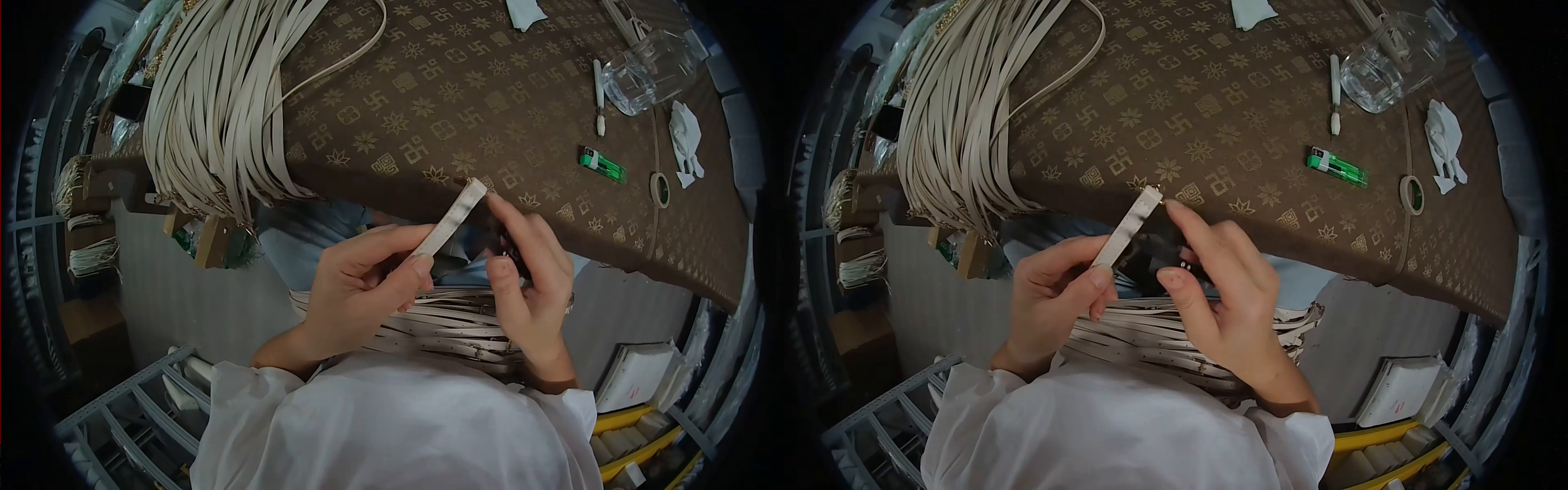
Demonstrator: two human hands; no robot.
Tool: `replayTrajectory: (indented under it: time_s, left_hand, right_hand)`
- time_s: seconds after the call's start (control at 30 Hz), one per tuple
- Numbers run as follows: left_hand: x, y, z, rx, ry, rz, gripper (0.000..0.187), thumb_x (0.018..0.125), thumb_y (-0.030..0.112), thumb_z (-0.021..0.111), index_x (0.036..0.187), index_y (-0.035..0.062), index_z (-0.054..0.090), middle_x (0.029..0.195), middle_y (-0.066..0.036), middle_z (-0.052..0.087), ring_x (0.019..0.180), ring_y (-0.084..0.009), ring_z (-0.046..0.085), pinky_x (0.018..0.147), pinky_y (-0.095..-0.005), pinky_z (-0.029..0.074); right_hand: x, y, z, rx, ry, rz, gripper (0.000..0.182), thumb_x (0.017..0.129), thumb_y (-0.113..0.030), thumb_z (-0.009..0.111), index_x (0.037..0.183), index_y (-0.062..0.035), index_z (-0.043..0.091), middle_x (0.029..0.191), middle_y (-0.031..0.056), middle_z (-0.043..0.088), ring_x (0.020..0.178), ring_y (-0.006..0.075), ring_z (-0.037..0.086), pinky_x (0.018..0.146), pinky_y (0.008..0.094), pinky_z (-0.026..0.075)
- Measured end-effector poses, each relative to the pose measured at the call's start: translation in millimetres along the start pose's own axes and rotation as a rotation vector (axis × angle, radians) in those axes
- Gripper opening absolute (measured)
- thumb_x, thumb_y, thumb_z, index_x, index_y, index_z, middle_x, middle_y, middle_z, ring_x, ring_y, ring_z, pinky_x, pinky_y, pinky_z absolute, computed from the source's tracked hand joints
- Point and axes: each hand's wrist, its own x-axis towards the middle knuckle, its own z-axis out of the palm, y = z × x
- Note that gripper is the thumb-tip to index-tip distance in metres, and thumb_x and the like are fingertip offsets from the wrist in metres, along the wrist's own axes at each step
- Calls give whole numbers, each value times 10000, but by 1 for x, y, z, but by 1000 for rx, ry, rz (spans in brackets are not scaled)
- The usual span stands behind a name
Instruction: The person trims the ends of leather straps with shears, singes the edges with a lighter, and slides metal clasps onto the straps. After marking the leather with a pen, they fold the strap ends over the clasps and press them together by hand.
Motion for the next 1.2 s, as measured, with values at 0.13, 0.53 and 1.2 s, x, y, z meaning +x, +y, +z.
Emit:
replayTrajectory:
  time_s: [0.13,0.53,1.2]
  left_hand:
    - [-1,-3,-3,-7,-3,45,225,820,29,527,1039,-14,557,754,-16,549,585,-14,475,475,-141,386]
    - [-4,-4,0,-22,19,35,218,812,28,535,1022,-26,558,740,-20,567,570,-19,476,482,-143,395]
    - [11,-9,2,-244,-248,-287,196,830,97,543,993,-9,566,660,-26,512,547,-85,465,491,-195,369]
  right_hand:
    - [-12,0,-4,-417,-79,-237,379,660,-106,677,1017,-12,594,631,52,473,529,164,443,453,257,361]
    - [-15,5,0,-578,-52,-363,371,623,-120,701,977,-43,619,624,36,464,490,165,431,412,260,343]
    - [5,9,9,751,-75,410,167,815,-113,581,922,15,595,848,15,577,722,56,513,659,186,408]
